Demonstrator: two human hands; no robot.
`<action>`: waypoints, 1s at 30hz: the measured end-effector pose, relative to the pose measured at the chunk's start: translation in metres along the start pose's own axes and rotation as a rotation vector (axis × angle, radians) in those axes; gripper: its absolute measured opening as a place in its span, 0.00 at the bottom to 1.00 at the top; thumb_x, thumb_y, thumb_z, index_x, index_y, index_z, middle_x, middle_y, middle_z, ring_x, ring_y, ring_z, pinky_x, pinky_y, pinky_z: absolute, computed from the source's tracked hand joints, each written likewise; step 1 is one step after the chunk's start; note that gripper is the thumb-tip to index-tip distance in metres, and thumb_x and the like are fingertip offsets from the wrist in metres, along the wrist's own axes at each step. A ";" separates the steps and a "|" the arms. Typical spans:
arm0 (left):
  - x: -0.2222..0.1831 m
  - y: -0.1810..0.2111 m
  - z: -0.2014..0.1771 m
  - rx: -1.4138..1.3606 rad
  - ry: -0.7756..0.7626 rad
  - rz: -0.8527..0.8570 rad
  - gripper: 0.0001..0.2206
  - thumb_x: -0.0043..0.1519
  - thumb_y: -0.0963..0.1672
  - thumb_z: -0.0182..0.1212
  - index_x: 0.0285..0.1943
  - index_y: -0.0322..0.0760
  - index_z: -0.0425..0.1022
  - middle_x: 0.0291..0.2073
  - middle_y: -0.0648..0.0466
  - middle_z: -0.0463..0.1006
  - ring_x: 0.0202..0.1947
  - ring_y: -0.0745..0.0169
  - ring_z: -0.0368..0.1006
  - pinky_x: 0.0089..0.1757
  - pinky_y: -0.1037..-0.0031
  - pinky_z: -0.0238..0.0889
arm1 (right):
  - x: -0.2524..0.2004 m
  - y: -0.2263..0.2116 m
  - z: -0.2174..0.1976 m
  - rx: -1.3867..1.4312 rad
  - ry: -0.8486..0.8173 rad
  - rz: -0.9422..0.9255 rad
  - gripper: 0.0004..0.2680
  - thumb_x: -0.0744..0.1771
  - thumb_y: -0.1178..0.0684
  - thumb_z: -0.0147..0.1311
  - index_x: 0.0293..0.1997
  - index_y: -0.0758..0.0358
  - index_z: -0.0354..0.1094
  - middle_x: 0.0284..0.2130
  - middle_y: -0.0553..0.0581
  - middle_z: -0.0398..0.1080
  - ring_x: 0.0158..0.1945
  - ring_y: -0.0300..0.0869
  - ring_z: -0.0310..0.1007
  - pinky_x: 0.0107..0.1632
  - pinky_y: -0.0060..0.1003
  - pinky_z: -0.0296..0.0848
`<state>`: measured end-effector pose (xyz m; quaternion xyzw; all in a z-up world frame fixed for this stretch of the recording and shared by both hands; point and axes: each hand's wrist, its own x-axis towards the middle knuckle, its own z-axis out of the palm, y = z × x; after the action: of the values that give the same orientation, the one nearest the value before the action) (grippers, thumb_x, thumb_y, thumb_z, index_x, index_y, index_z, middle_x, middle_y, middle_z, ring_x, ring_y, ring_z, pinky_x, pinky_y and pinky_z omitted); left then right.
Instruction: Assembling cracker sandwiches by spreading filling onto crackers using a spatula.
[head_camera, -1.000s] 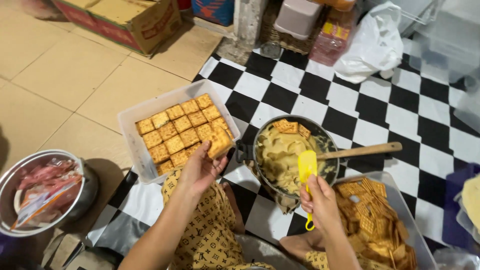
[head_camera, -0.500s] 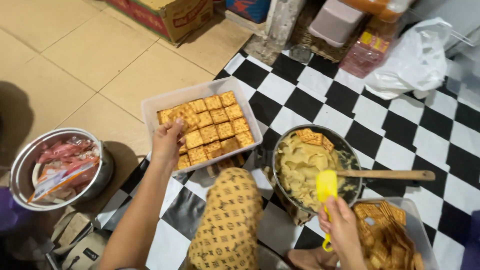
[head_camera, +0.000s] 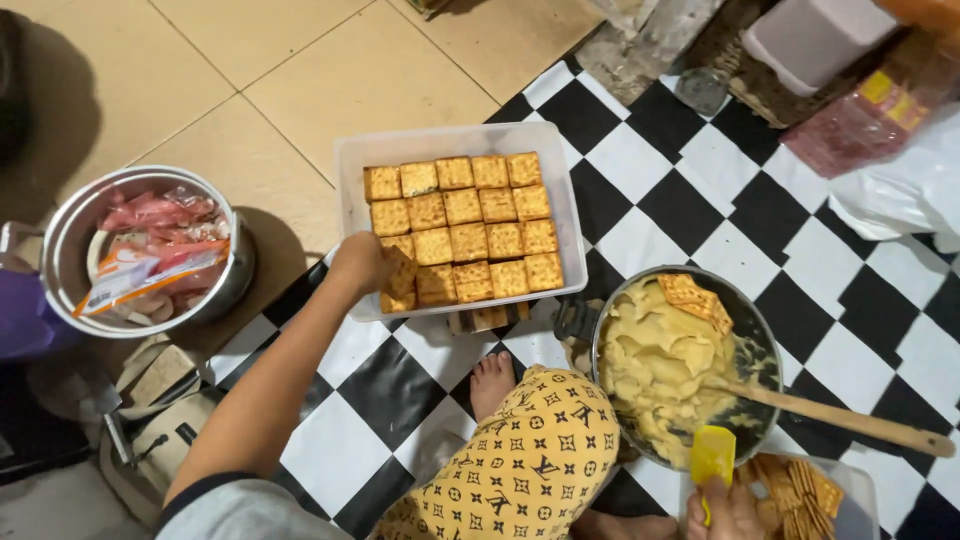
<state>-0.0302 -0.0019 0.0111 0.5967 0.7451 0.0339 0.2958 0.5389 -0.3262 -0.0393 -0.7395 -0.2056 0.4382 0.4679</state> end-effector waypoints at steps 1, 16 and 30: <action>0.006 -0.003 0.009 0.002 0.003 -0.008 0.15 0.56 0.45 0.64 0.34 0.20 0.79 0.28 0.36 0.80 0.27 0.41 0.75 0.35 0.60 0.71 | 0.001 0.002 0.006 -0.001 -0.008 0.003 0.08 0.73 0.53 0.41 0.48 0.70 0.57 0.15 0.59 0.54 0.12 0.38 0.44 0.15 0.34 0.43; 0.094 -0.078 0.113 0.537 -0.214 0.055 0.11 0.50 0.43 0.71 0.38 0.30 0.84 0.30 0.44 0.81 0.27 0.45 0.74 0.34 0.66 0.70 | -0.002 0.021 0.015 0.145 -0.100 -0.137 0.09 0.71 0.56 0.45 0.39 0.75 0.65 0.10 0.58 0.56 0.11 0.35 0.45 0.13 0.27 0.45; 0.112 -0.097 0.158 0.291 -0.140 -0.130 0.11 0.60 0.40 0.54 0.43 0.23 0.80 0.38 0.37 0.81 0.38 0.41 0.79 0.43 0.62 0.72 | -0.005 0.010 0.019 0.110 -0.061 -0.022 0.09 0.72 0.55 0.45 0.42 0.74 0.64 0.13 0.59 0.56 0.12 0.37 0.47 0.13 0.29 0.46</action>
<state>-0.0509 0.0249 -0.2028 0.5847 0.7569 -0.1350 0.2590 0.5193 -0.3253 -0.0493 -0.6967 -0.2036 0.4660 0.5060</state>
